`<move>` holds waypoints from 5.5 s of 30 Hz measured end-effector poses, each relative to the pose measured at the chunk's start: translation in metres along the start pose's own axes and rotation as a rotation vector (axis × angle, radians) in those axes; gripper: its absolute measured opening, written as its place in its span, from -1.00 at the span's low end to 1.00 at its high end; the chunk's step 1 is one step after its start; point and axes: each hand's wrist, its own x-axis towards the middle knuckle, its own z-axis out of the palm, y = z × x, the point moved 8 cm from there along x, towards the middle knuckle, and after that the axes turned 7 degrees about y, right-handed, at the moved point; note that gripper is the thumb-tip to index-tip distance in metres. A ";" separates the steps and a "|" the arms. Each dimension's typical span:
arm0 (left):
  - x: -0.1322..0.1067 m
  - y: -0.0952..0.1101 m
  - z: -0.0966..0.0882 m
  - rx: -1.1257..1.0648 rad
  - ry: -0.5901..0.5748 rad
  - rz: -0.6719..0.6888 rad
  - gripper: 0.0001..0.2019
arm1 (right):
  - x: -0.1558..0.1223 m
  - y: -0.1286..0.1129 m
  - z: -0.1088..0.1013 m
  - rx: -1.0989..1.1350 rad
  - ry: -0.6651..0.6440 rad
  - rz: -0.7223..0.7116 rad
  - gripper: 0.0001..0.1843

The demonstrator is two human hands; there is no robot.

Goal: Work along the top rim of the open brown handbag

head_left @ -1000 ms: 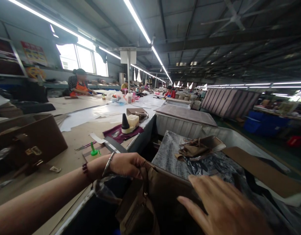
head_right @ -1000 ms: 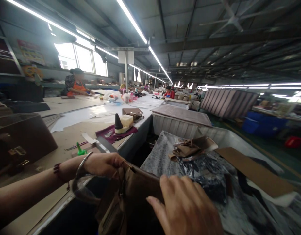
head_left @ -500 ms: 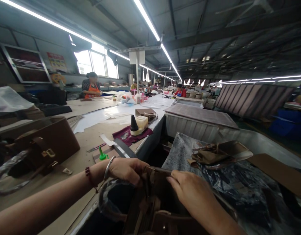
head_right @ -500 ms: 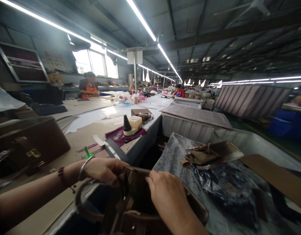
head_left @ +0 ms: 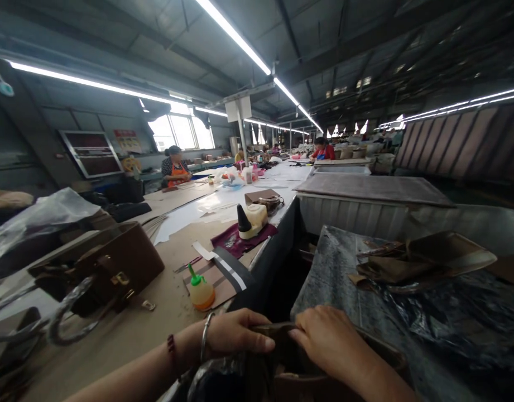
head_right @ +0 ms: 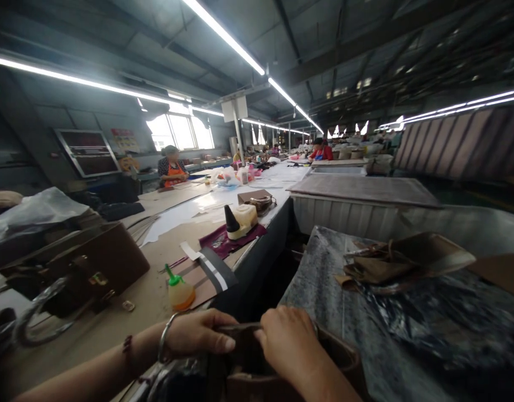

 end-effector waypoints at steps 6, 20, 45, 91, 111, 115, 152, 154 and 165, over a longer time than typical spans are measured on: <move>-0.006 -0.051 0.023 -0.245 0.149 -0.106 -0.65 | -0.040 0.017 0.026 0.256 -0.135 -0.035 -0.77; -0.105 0.149 0.040 0.630 0.202 0.071 -0.83 | -0.079 -0.040 -0.063 1.111 0.150 0.136 -0.64; 0.048 0.055 0.000 0.558 -0.075 0.002 -0.76 | -0.048 0.030 0.040 0.182 0.205 0.204 -0.65; 0.041 0.050 -0.011 0.593 0.053 0.009 -0.81 | -0.071 0.038 0.039 0.233 0.222 0.222 -0.86; 0.017 0.061 0.001 0.638 0.055 0.047 -0.79 | -0.072 0.034 0.037 0.176 0.078 0.291 -0.82; 0.013 0.062 0.002 0.627 0.053 0.058 -0.78 | -0.074 0.033 0.037 0.160 0.071 0.296 -0.85; 0.006 0.096 0.056 1.395 -0.090 0.159 -0.86 | -0.084 0.025 -0.010 0.153 0.221 0.184 -0.92; -0.004 0.110 0.051 1.408 0.005 0.163 -0.84 | -0.073 0.024 -0.024 0.082 0.238 0.147 -0.92; -0.004 0.096 0.022 1.175 0.174 0.083 -0.82 | -0.044 0.025 -0.035 0.092 0.126 0.169 -0.96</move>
